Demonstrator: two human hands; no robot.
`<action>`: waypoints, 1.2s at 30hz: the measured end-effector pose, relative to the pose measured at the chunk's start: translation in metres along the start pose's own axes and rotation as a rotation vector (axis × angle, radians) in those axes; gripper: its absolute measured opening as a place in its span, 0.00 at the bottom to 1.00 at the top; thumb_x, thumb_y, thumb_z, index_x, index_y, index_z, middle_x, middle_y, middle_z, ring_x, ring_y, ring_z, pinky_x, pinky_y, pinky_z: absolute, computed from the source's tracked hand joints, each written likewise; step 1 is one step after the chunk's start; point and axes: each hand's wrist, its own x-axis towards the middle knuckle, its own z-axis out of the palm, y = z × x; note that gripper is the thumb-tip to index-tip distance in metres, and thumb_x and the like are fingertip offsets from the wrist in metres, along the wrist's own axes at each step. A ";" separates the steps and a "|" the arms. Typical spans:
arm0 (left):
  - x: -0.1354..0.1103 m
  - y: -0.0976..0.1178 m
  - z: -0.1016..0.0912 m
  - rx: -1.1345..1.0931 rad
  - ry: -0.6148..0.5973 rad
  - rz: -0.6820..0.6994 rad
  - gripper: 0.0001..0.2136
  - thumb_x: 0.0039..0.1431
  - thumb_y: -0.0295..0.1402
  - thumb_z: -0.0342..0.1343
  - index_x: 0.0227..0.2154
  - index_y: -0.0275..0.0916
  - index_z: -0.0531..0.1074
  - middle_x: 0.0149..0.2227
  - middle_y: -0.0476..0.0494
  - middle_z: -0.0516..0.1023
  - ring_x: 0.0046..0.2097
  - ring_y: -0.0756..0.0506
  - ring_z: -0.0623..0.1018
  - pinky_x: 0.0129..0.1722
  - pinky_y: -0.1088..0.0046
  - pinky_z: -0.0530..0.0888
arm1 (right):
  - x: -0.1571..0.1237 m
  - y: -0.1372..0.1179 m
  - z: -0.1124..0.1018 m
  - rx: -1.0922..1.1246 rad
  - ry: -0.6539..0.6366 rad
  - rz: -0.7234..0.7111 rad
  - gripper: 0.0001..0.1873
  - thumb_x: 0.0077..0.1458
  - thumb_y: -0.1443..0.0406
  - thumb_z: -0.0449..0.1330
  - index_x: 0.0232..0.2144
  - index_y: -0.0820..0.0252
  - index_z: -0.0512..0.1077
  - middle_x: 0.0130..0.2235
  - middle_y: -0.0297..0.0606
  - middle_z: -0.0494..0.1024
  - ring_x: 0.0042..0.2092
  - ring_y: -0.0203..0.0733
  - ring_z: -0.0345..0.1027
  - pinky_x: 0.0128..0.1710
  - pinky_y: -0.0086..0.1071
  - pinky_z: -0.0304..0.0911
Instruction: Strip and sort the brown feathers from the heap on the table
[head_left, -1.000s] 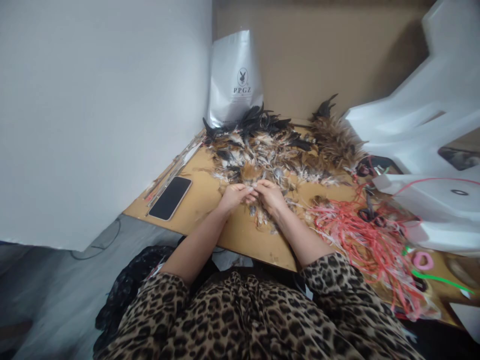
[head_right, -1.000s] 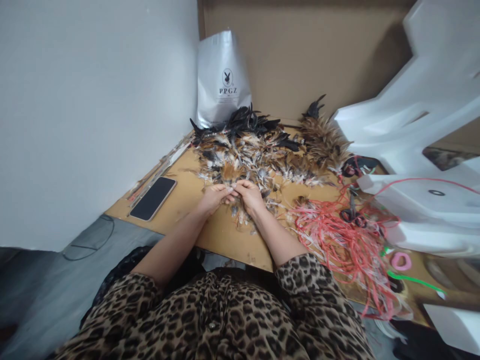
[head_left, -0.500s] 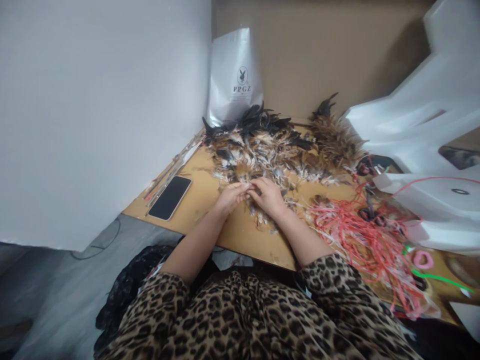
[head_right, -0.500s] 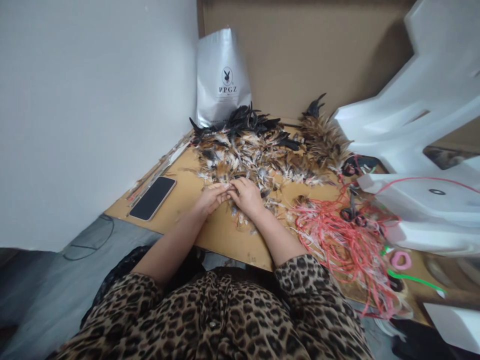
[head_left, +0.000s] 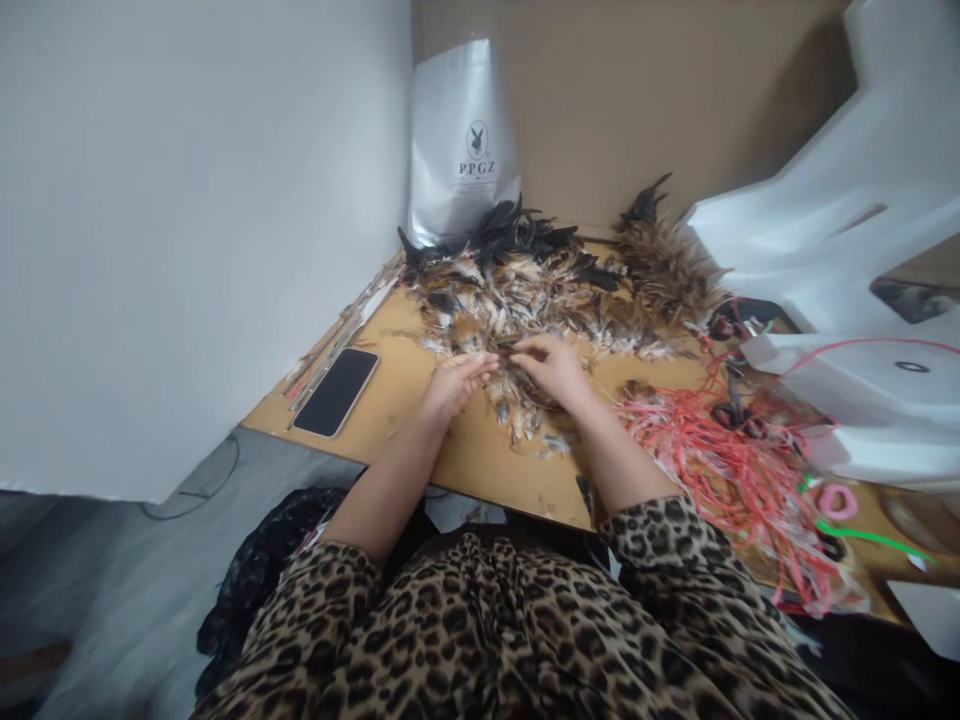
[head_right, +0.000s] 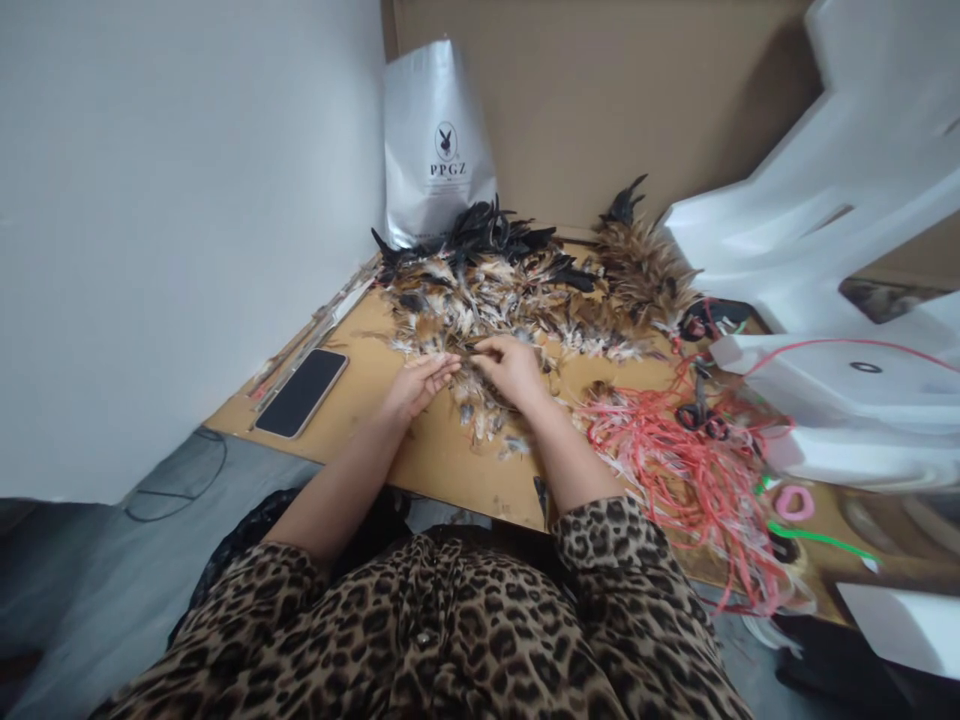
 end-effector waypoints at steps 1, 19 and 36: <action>0.001 0.001 -0.001 -0.022 0.019 0.002 0.07 0.48 0.29 0.59 0.30 0.32 0.75 0.36 0.40 0.78 0.36 0.51 0.77 0.33 0.80 0.70 | 0.003 0.005 -0.006 0.034 0.032 0.060 0.11 0.48 0.60 0.57 0.30 0.60 0.74 0.32 0.38 0.76 0.33 0.39 0.67 0.35 0.31 0.60; 0.002 0.007 -0.001 -0.123 0.054 0.009 0.04 0.50 0.27 0.57 0.31 0.34 0.73 0.33 0.44 0.78 0.30 0.56 0.74 0.27 0.84 0.67 | 0.016 0.009 0.006 -0.375 -0.169 0.087 0.10 0.46 0.64 0.57 0.32 0.57 0.75 0.33 0.39 0.76 0.33 0.41 0.67 0.32 0.31 0.57; -0.003 0.004 0.006 0.007 0.011 -0.091 0.06 0.48 0.27 0.59 0.31 0.31 0.74 0.32 0.41 0.78 0.29 0.55 0.75 0.25 0.84 0.67 | 0.016 -0.009 0.000 1.026 -0.158 0.566 0.17 0.33 0.58 0.68 0.22 0.61 0.67 0.20 0.29 0.69 0.18 0.25 0.51 0.16 0.23 0.43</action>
